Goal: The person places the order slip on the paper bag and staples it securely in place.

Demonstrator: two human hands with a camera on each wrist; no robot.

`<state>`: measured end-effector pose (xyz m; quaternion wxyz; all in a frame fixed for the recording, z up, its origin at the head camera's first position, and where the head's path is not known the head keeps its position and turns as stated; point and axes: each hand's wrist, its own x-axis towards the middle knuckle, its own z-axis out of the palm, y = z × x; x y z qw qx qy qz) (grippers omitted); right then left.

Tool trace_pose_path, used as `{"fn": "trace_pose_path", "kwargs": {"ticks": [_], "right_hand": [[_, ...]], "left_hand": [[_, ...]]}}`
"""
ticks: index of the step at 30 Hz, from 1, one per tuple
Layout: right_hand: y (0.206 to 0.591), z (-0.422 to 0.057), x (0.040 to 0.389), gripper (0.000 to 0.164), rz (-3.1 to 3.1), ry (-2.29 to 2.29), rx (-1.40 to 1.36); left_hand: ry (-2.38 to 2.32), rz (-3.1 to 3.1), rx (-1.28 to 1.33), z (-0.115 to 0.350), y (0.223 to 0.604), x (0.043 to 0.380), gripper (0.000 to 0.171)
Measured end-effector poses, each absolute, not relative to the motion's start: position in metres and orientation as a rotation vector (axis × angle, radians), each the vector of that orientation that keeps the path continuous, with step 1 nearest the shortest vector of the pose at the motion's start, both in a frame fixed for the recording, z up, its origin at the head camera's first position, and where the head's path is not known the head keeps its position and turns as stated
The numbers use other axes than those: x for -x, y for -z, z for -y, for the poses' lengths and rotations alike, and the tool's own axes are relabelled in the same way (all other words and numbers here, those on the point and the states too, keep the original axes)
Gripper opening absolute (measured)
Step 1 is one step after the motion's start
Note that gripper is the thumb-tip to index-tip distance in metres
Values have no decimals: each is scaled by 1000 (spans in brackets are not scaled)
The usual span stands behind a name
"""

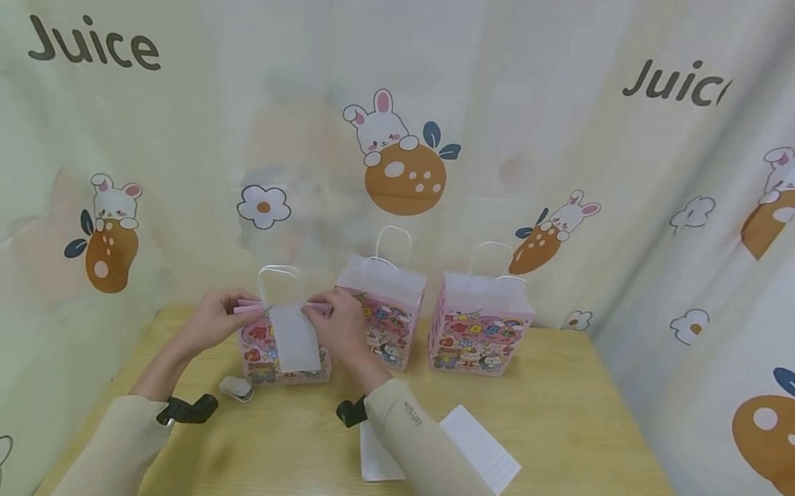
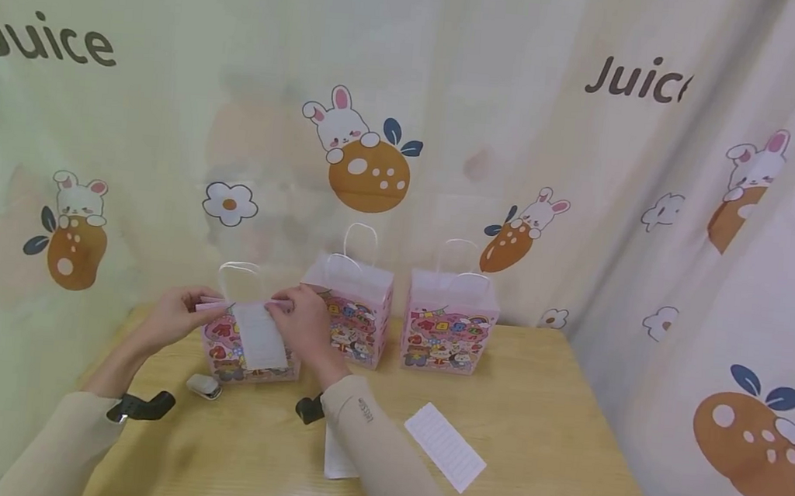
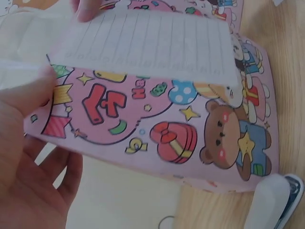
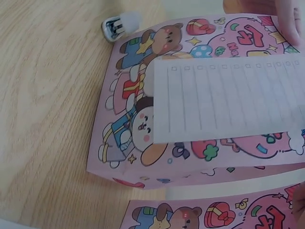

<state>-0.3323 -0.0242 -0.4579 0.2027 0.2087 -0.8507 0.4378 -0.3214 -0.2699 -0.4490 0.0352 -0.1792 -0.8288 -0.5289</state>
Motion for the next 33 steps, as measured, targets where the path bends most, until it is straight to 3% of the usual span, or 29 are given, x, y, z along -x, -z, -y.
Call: {"fn": "trace_pose_path", "kwargs": {"ticks": [5,19,25,33], "right_hand": [[456,28,331,19,2407,-1130,-563],[449,13,336,18,2433,-1151,-748],[447,10,343,18,2478,-1130,-822],[443,12,343,17,2448,-1111,-852]], "left_hand": [[1689,2515,539,264,448,320,31],[1655,2509,458,239,421,303,20],[1682,2519,453,245,438,319,22],[1675,2410,441,274,457,310,46]]}}
